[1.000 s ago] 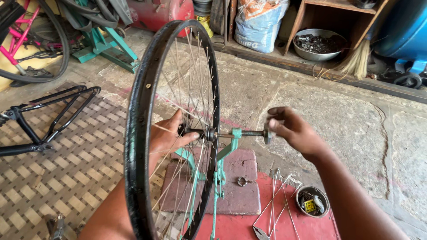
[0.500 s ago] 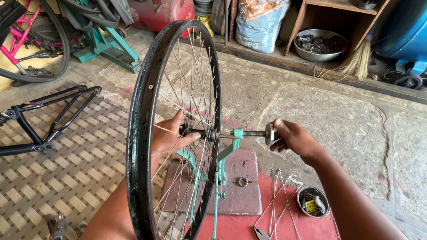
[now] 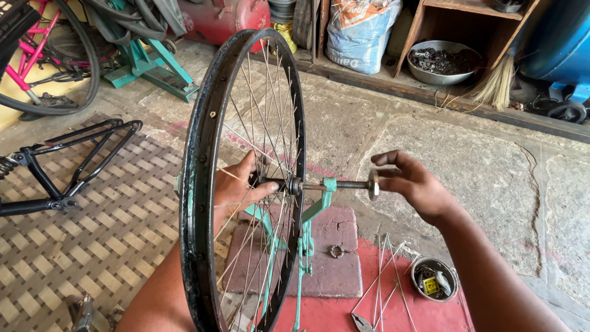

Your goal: The person inserts spokes into a bicycle wheel rim and tightens them by hand and with a tool, then rotates the wheel on a truing stand.

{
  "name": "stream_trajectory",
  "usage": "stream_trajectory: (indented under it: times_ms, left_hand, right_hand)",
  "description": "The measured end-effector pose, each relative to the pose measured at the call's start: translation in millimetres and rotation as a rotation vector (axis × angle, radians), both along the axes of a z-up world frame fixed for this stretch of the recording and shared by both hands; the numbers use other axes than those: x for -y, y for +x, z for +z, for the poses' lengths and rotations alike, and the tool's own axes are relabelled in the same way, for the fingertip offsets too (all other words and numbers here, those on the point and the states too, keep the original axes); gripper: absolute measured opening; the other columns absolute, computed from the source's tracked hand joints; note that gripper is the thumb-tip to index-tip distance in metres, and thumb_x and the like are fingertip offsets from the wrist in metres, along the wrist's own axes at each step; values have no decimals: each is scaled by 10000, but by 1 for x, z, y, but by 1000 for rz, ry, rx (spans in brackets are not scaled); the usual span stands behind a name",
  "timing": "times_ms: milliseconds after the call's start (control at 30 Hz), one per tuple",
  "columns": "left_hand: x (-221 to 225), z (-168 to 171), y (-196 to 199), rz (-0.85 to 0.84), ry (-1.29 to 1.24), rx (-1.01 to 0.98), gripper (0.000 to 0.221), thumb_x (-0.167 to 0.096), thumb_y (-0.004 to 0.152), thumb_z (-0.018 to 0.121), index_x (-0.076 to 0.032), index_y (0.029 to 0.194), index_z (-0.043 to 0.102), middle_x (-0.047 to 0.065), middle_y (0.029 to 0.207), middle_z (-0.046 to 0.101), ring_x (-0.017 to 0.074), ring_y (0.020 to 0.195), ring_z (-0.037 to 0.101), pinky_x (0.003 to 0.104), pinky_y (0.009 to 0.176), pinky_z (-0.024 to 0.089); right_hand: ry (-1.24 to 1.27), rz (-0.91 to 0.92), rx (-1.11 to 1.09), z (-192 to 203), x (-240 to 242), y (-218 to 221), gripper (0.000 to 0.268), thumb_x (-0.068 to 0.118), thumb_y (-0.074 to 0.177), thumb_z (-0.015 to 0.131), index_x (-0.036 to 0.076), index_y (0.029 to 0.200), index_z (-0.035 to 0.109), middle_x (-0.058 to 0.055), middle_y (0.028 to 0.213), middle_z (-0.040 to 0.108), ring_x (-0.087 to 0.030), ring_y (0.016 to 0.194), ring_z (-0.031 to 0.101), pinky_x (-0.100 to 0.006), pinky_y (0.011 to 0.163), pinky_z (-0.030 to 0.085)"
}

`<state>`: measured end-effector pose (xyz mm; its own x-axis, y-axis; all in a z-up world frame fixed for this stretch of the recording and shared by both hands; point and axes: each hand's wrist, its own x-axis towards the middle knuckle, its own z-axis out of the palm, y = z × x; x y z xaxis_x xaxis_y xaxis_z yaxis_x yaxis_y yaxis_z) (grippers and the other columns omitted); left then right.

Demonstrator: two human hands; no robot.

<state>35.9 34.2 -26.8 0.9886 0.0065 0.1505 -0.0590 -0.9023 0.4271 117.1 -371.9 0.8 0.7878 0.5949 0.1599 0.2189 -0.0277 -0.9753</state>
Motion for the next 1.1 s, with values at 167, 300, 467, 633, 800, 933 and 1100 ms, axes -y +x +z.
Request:
stream_trajectory:
  times_ms: [167,300,467,633,800,933,1100]
  left_hand:
    - [5,10,-4,20,9,-60,1132,-685,805,705,56,1541,269,302,1421,530,429,1271,575,482,1044,484]
    - [8,14,-5,63,40,-94,1106,-700,762,692,0,1541,338,256,1374,613,391,1271,620,465,1060,512]
    - [6,4,0,42,24,-32,1127,-710,766,700,14,1541,318,265,1367,610,403,1250,625,467,1031,527]
    - [3,2,-1,24,-6,-31,1131,-717,771,701,27,1530,315,269,1375,595,405,1245,617,465,1014,524]
    - [6,6,-2,53,51,-39,1107,-733,742,681,-15,1528,378,238,1321,659,382,1218,661,457,1014,542]
    - [5,4,2,54,72,-45,1145,-740,757,686,28,1531,335,249,1333,643,397,1200,659,458,980,560]
    - [6,4,0,41,49,4,1122,-702,750,729,27,1520,362,275,1314,641,403,1205,653,466,1006,534]
  right_hand:
    - [-353,-162,-200,7,-9,-8,473,338,1023,498,55,1393,578,-190,1078,704,-269,909,691,-425,867,592]
    - [-79,87,120,18,-3,-10,645,286,918,675,-27,1430,439,-209,1213,621,-238,1100,651,-435,972,557]
    - [-398,-208,-214,12,-8,-12,513,382,1018,462,114,1451,528,-178,1153,696,-294,947,683,-428,910,578]
    - [-74,4,45,1,5,3,521,308,942,666,-9,1331,524,-198,1260,637,-279,1157,639,-436,972,531]
    - [-408,-219,-353,-1,0,0,512,439,1117,410,37,1375,596,-308,1148,707,-438,1041,688,-525,897,581]
    - [-119,11,-40,10,8,0,552,219,821,707,-4,1290,521,-191,1177,622,-288,1123,636,-422,980,567]
    - [-408,-210,-310,9,-1,-2,517,436,1028,412,159,1450,521,-174,1175,687,-384,1057,692,-481,932,577]
